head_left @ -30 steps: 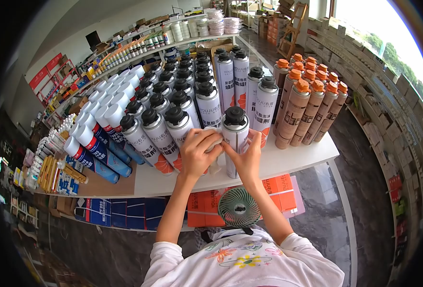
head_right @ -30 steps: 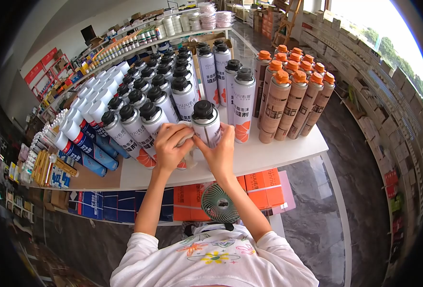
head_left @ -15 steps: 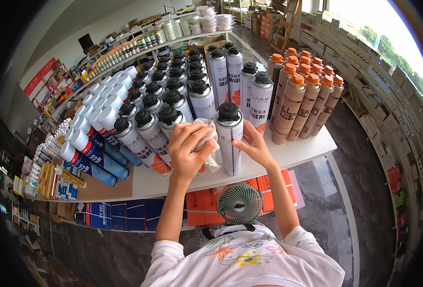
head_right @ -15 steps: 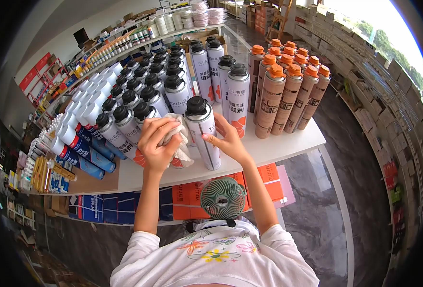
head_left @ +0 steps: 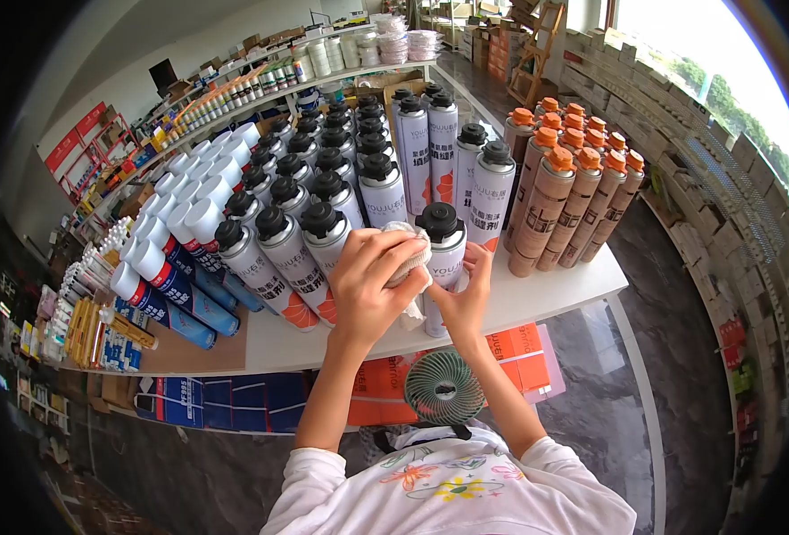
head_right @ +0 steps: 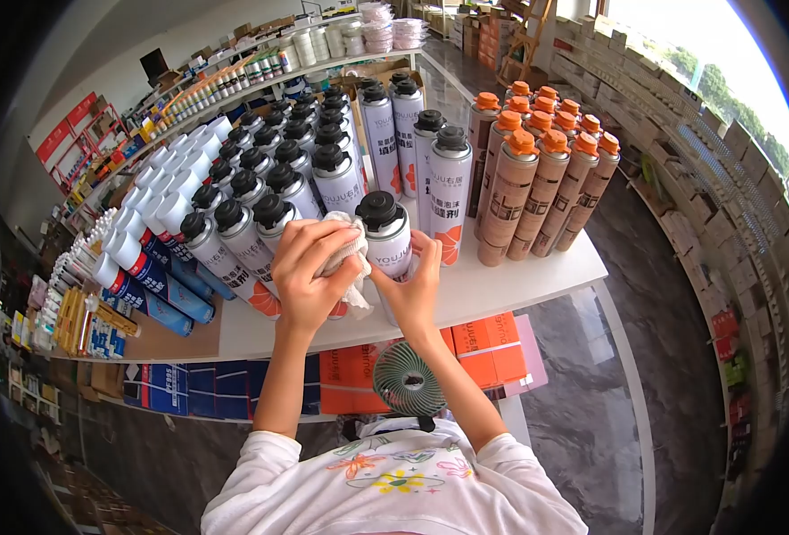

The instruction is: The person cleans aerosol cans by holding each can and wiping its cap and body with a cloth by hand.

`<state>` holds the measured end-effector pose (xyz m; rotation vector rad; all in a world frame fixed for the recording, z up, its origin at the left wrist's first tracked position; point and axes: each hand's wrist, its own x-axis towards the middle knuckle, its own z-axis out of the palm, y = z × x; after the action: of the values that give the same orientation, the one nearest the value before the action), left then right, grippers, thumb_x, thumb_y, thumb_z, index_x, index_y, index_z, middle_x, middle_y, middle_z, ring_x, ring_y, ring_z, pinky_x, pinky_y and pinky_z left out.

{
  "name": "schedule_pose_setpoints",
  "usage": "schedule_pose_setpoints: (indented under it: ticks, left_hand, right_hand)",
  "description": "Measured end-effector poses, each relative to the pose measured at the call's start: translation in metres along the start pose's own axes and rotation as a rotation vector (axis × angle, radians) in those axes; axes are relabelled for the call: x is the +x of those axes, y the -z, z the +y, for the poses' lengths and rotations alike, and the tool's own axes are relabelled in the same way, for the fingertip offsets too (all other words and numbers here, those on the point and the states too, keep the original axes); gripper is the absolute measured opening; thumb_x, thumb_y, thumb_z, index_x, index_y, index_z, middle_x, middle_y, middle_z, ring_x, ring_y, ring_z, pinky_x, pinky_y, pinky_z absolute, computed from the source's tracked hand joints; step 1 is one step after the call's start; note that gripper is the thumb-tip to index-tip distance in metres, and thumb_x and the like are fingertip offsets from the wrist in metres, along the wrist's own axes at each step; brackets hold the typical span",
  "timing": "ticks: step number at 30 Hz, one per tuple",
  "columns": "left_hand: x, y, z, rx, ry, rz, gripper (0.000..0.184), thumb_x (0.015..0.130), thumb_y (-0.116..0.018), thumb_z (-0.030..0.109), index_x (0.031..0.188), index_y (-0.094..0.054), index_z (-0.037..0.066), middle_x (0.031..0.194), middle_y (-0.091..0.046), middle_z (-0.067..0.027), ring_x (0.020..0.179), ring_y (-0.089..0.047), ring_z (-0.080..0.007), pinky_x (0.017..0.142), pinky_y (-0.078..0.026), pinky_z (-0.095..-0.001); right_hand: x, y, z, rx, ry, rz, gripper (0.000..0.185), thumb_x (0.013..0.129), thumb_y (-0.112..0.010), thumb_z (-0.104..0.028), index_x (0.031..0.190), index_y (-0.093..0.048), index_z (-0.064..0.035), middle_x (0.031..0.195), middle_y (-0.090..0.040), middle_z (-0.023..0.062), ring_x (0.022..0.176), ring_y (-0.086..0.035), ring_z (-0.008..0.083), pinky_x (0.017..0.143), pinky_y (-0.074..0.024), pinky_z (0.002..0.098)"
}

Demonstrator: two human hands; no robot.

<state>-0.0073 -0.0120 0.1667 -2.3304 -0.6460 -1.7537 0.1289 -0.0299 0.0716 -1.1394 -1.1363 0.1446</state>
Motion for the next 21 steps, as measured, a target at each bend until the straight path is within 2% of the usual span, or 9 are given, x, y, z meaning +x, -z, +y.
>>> schedule_pose_setpoints:
  ticks: [5, 7, 9, 12, 17, 19, 21]
  left_hand:
    - [0.009, -0.004, 0.012, 0.085, -0.016, -0.05, 0.028, 0.068, -0.077, 0.008, 0.096, -0.074, 0.011, 0.097, -0.07, 0.0031, 0.085, -0.062, -0.0208, 0.066, -0.055, -0.0319]
    - [0.013, -0.003, 0.021, 0.168, 0.043, -0.149, 0.027, 0.069, -0.076, 0.009, 0.096, -0.074, 0.011, 0.097, -0.07, 0.0024, 0.084, -0.062, -0.0208, 0.065, -0.055, -0.0316]
    - [0.016, -0.004, 0.023, 0.166, 0.095, -0.159, 0.024, 0.07, -0.075, 0.009, 0.094, -0.075, 0.01, 0.096, -0.071, 0.0007, 0.083, -0.061, -0.0218, 0.066, -0.054, -0.0326]
    - [0.011, -0.006, 0.011, -0.01, 0.227, -0.089, 0.018, 0.07, -0.074, 0.007, 0.088, -0.075, 0.004, 0.096, -0.071, -0.0029, 0.082, -0.06, -0.0235, 0.071, -0.053, -0.0361]
    - [0.005, -0.007, 0.007, 0.082, 0.108, -0.107, 0.024, 0.068, -0.076, 0.006, 0.092, -0.075, 0.003, 0.096, -0.071, -0.0025, 0.082, -0.06, -0.023, 0.069, -0.054, -0.0339]
    - [0.0, -0.008, 0.008, 0.181, 0.013, -0.077, 0.028, 0.067, -0.077, 0.007, 0.095, -0.075, 0.006, 0.097, -0.07, -0.0005, 0.083, -0.061, -0.0226, 0.068, -0.055, -0.0336]
    - [-0.001, -0.01, 0.01, 0.171, 0.001, -0.058, 0.03, 0.066, -0.078, 0.007, 0.096, -0.075, 0.008, 0.098, -0.069, 0.0009, 0.084, -0.061, -0.0234, 0.068, -0.055, -0.0343]
  right_hand:
    - [-0.01, -0.004, -0.001, -0.014, -0.004, 0.042, 0.071, 0.067, -0.089, -0.011, 0.124, -0.049, 0.0014, 0.11, -0.051, 0.0139, 0.108, -0.054, 0.0312, 0.094, -0.0454, 0.0421]
    - [-0.009, -0.005, 0.002, -0.023, 0.001, 0.056, 0.071, 0.067, -0.089, -0.011, 0.124, -0.049, 0.0015, 0.11, -0.051, 0.0139, 0.108, -0.054, 0.0315, 0.094, -0.0449, 0.0424]
    - [-0.009, -0.005, 0.004, -0.006, -0.015, 0.047, 0.07, 0.067, -0.089, -0.011, 0.124, -0.05, 0.002, 0.109, -0.05, 0.0139, 0.106, -0.053, 0.0317, 0.093, -0.0444, 0.0428]
    - [-0.008, -0.002, 0.004, -0.006, -0.007, 0.03, 0.07, 0.066, -0.089, -0.01, 0.123, -0.05, 0.0024, 0.109, -0.05, 0.0138, 0.106, -0.053, 0.0319, 0.093, -0.0442, 0.0428]
    - [-0.006, -0.003, -0.004, -0.014, 0.009, 0.049, 0.071, 0.065, -0.09, -0.009, 0.123, -0.05, 0.0025, 0.11, -0.05, 0.0145, 0.106, -0.053, 0.0329, 0.093, -0.0446, 0.0431]
    - [-0.006, -0.002, -0.003, -0.049, 0.029, 0.04, 0.072, 0.065, -0.09, -0.008, 0.123, -0.05, 0.0024, 0.111, -0.05, 0.0146, 0.106, -0.054, 0.0333, 0.093, -0.0452, 0.0436]
    - [-0.008, -0.001, -0.001, -0.051, 0.026, 0.039, 0.071, 0.065, -0.089, -0.007, 0.124, -0.05, 0.0023, 0.111, -0.05, 0.0147, 0.106, -0.054, 0.0336, 0.093, -0.0455, 0.0435]
